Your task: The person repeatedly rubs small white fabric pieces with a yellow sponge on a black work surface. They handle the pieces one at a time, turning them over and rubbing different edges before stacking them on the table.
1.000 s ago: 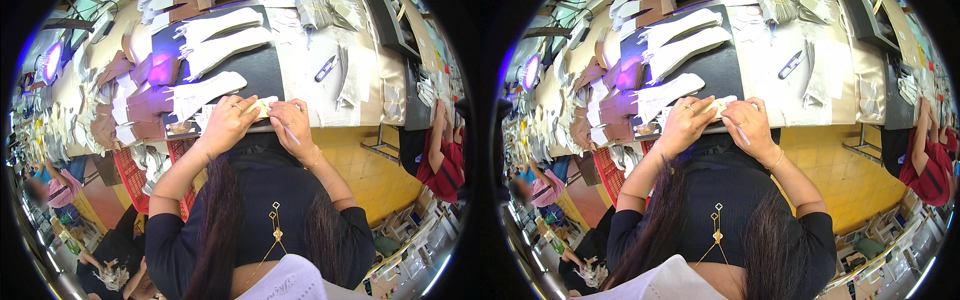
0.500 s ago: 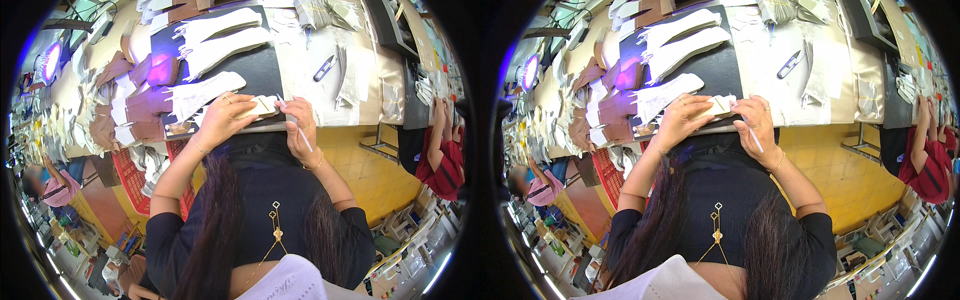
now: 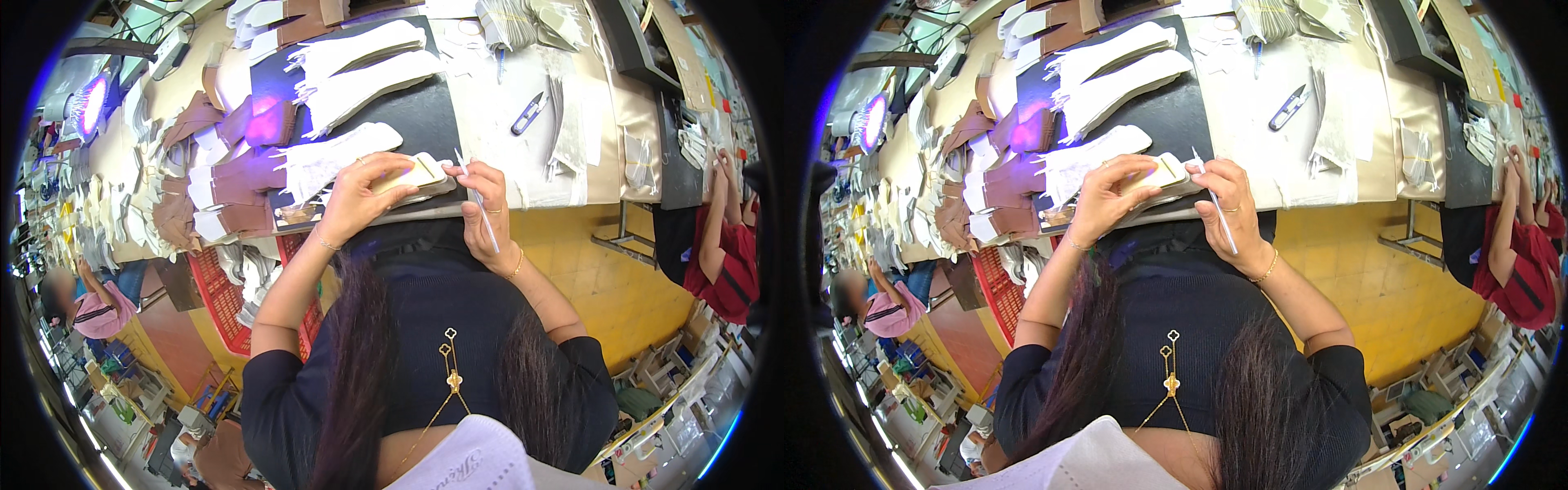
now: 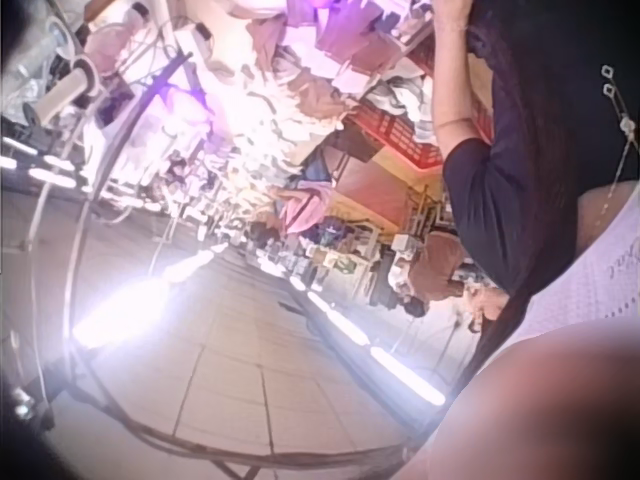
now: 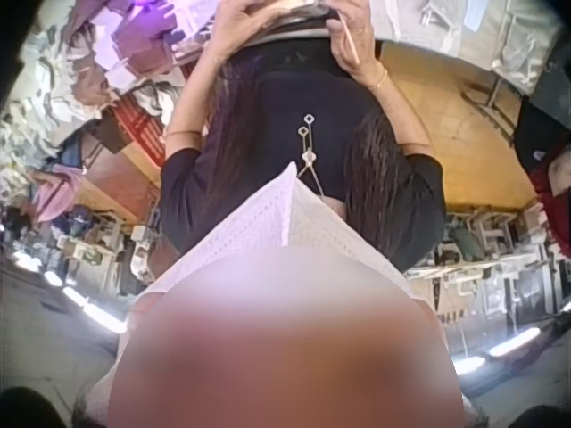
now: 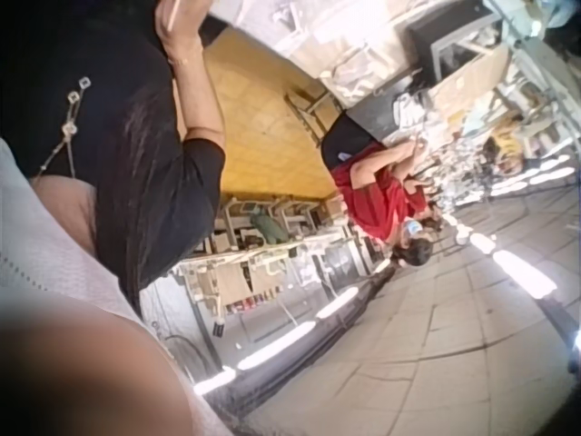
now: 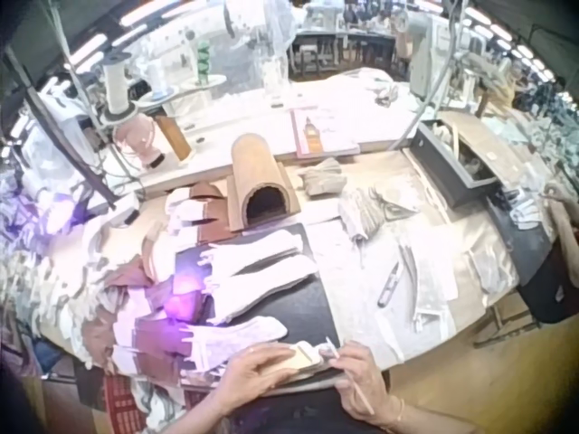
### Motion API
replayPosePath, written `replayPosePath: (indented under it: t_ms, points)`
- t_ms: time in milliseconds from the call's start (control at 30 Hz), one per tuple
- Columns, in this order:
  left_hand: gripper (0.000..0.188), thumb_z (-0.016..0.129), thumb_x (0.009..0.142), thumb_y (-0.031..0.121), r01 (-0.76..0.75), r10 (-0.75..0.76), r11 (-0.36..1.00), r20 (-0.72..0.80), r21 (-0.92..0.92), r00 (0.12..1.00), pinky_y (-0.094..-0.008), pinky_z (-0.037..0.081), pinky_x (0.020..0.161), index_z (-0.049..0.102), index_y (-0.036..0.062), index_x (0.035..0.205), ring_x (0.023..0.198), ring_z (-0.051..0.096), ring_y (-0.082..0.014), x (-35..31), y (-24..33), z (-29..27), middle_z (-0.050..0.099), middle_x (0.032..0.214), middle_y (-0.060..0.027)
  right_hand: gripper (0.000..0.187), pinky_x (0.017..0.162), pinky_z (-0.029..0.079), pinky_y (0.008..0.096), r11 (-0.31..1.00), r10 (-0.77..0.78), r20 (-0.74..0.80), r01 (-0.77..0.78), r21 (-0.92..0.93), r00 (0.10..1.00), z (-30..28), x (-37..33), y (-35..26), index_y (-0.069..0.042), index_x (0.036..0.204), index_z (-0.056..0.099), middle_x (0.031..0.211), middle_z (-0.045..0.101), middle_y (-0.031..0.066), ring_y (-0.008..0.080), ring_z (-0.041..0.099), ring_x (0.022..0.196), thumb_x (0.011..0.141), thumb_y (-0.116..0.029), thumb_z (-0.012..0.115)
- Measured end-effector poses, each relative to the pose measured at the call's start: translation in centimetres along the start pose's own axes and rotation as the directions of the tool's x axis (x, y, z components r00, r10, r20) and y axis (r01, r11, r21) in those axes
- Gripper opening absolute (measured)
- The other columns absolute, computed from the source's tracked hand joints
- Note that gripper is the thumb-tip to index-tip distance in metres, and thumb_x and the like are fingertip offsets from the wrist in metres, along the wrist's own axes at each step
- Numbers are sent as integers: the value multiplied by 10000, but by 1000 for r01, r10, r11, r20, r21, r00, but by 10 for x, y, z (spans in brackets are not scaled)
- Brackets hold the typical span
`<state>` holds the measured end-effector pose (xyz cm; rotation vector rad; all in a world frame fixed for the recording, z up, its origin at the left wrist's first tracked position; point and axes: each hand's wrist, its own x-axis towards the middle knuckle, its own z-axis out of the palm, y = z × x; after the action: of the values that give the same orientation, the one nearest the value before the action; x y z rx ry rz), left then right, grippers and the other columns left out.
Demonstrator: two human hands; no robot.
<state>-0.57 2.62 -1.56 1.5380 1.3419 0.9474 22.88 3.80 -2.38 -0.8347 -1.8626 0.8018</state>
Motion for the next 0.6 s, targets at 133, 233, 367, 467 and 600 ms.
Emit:
replayPosePath:
  t_ms: [133, 233, 367, 467, 600]
  points:
    - [340, 840, 815, 64, -4, 4, 998, -5, -67, 1000, -338, 528, 964, 737, 12, 1136, 1105, 675, -214, -3, -4, 1, 726, 1178, -136, 286, 1088, 401, 485, 1000, -16, 3, 16, -17, 1000, 0, -2, 1, -41, 1260, 535, 1265, 650, 162, 343, 551, 1160, 1060, -245, 534]
    - [354, 859, 802, 101, -45, 45, 999, -22, -17, 999, -356, 532, 969, 736, 20, 1124, 1090, 679, -232, -3, -6, 3, 726, 1161, -128, 324, 1148, 321, 470, 996, 10, 55, -5, -85, 998, -1, -3, 0, -53, 1302, 482, 1296, 664, 176, 316, 471, 1267, 1104, -302, 424]
    - [375, 868, 786, 144, -150, 152, 988, -41, 48, 988, -383, 528, 952, 717, 40, 1113, 1079, 674, -274, -2, -8, 2, 725, 1128, -110, 347, 1155, 329, 515, 998, -8, 55, 11, -56, 998, -1, -2, 3, -56, 1305, 486, 1277, 652, 167, 334, 507, 1249, 1096, -330, 445]
    - [374, 858, 792, 134, -175, 178, 983, -58, 54, 982, -378, 537, 932, 690, 37, 1111, 1066, 680, -276, -5, -7, 1, 708, 1133, -114, 372, 1126, 375, 489, 999, 28, 40, -30, 35, 999, 6, -8, 6, -58, 1321, 481, 1303, 597, 193, 341, 530, 1242, 1095, -350, 447]
    - [373, 838, 811, 134, -185, 181, 982, -108, -29, 978, -367, 536, 934, 681, 36, 1136, 1074, 679, -274, -15, 5, -3, 691, 1165, -120, 386, 1094, 416, 465, 991, 25, 61, -33, 126, 998, 20, -13, 11, -55, 1343, 482, 1345, 554, 217, 356, 561, 1235, 1093, -348, 457]
